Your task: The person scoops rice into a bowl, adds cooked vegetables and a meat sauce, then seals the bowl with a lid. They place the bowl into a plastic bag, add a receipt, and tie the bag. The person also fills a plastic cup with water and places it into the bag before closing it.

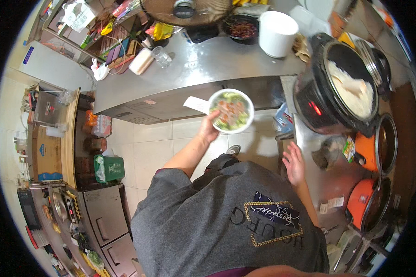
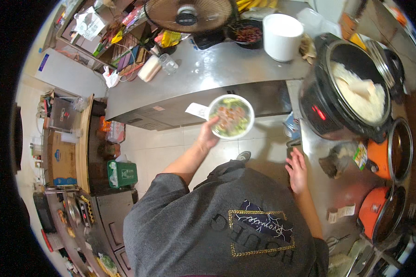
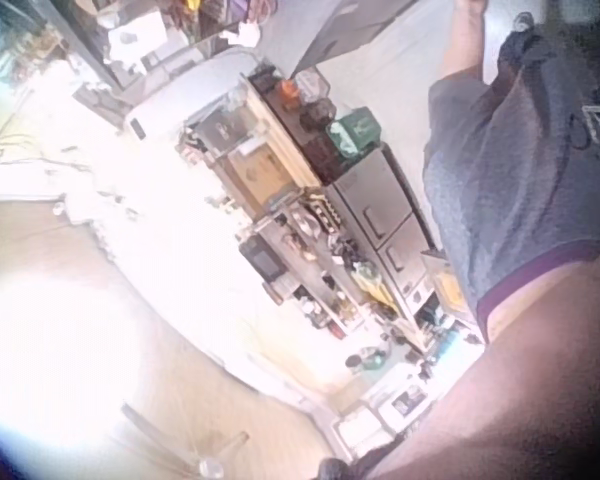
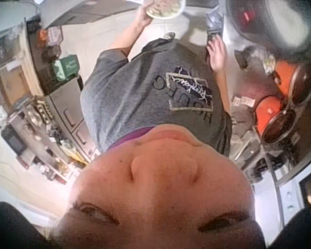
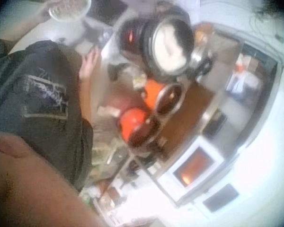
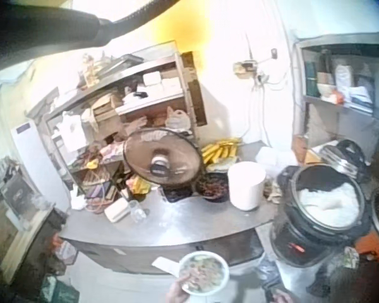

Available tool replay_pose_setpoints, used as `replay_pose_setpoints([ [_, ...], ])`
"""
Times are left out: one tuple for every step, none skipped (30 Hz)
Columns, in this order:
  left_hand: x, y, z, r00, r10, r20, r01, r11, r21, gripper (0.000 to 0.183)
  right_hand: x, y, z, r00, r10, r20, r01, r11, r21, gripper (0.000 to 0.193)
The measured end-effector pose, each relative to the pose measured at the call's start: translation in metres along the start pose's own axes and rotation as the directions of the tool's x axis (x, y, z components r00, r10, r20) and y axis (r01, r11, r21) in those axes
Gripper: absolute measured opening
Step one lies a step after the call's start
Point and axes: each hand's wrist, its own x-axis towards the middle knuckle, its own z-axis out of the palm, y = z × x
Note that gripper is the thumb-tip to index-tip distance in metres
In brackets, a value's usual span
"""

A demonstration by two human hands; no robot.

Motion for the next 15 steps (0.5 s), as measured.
replay_pose_setpoints([
  [0.015,0.026,-0.020,0.995,0.093,-0.034,-0.094,0.995,-0.031,0.051,0.007,0.005,0.003,0.999,0.024,-0.048,-0.023,0.999,0.022,0.044],
  [0.026,0.053,-0.043,0.980,0.180,-0.088,-0.183,0.983,-0.026,0.048,0.014,0.010,0.007,0.994,0.071,-0.078,-0.069,0.997,0.027,0.043],
  [0.039,0.082,-0.065,0.961,0.219,-0.167,-0.231,0.972,-0.054,0.046,0.019,0.017,0.011,0.988,0.111,-0.108,-0.108,0.994,0.033,0.043],
  [0.047,0.109,-0.090,0.940,0.273,-0.205,-0.284,0.959,-0.025,0.044,0.022,0.023,0.015,0.975,0.159,-0.156,-0.155,0.987,0.035,0.042],
  [0.054,0.134,-0.114,0.943,0.283,-0.177,-0.297,0.953,-0.061,0.043,0.025,0.028,0.020,0.980,0.162,-0.118,-0.156,0.986,0.059,0.041],
  [0.064,0.160,-0.136,0.921,0.272,-0.278,-0.289,0.957,-0.022,0.042,0.027,0.034,0.026,0.981,0.171,-0.096,-0.164,0.983,0.081,0.041],
  [0.074,0.183,-0.155,0.922,0.292,-0.255,-0.308,0.951,-0.028,0.041,0.029,0.039,0.030,0.973,0.194,-0.122,-0.184,0.979,0.091,0.040],
  [0.082,0.204,-0.174,0.908,0.267,-0.322,-0.289,0.957,-0.021,0.041,0.031,0.043,0.036,0.966,0.208,-0.151,-0.198,0.977,0.079,0.040],
  [0.089,0.223,-0.190,0.896,0.256,-0.363,-0.280,0.960,-0.013,0.041,0.031,0.046,0.040,0.967,0.214,-0.136,-0.203,0.975,0.091,0.040],
  [0.096,0.236,-0.205,0.868,0.262,-0.422,-0.297,0.955,-0.018,0.040,0.033,0.048,0.045,0.962,0.231,-0.144,-0.218,0.971,0.101,0.040],
  [0.104,0.249,-0.217,0.853,0.294,-0.432,-0.332,0.943,-0.015,0.040,0.035,0.050,0.049,0.960,0.236,-0.153,-0.220,0.969,0.112,0.040],
  [0.113,0.259,-0.226,0.807,0.351,-0.475,-0.393,0.919,0.012,0.039,0.036,0.051,0.052,0.959,0.242,-0.144,-0.229,0.968,0.105,0.040],
  [0.117,0.269,-0.236,0.792,0.303,-0.530,-0.382,0.923,-0.043,0.038,0.038,0.052,0.056,0.960,0.242,-0.137,-0.230,0.968,0.100,0.040],
  [0.123,0.276,-0.243,0.748,0.326,-0.578,-0.415,0.910,-0.024,0.038,0.039,0.053,0.058,0.960,0.244,-0.139,-0.232,0.968,0.098,0.039],
  [0.128,0.284,-0.250,0.723,0.360,-0.590,-0.448,0.894,-0.004,0.038,0.041,0.054,0.061,0.955,0.251,-0.159,-0.241,0.967,0.076,0.039],
])
